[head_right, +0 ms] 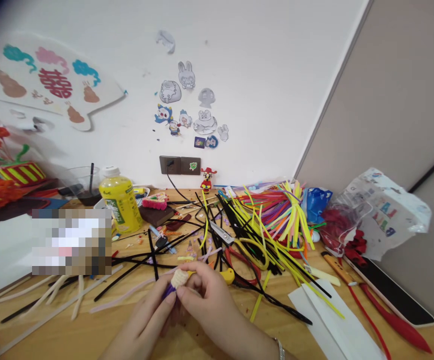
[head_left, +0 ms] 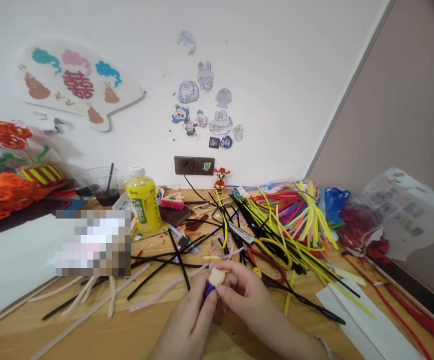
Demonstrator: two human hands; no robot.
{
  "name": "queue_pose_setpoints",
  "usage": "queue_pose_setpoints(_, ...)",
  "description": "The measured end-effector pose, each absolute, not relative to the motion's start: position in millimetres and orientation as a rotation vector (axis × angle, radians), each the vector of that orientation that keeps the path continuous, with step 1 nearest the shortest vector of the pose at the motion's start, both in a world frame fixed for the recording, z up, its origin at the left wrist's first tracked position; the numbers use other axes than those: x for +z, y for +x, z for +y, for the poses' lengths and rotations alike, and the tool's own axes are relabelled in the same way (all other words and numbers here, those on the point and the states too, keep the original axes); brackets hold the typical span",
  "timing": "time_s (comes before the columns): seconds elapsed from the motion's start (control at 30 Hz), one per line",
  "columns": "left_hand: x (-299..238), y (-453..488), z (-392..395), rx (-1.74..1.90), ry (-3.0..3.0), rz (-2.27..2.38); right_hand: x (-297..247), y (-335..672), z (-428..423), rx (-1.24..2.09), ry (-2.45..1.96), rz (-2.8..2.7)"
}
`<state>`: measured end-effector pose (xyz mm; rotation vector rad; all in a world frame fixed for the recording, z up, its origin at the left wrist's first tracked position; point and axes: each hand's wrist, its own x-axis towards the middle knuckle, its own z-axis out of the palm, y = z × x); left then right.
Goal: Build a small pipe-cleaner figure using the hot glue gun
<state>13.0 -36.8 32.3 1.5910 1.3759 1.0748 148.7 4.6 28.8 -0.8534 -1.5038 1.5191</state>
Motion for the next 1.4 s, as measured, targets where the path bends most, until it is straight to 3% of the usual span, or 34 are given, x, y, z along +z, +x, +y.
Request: queue_pose_setpoints(1.4,26.0,10.7,-33.6,0.912,1.748,1.464,32.8,147.4,2.7,1.554,-0.817,-1.550)
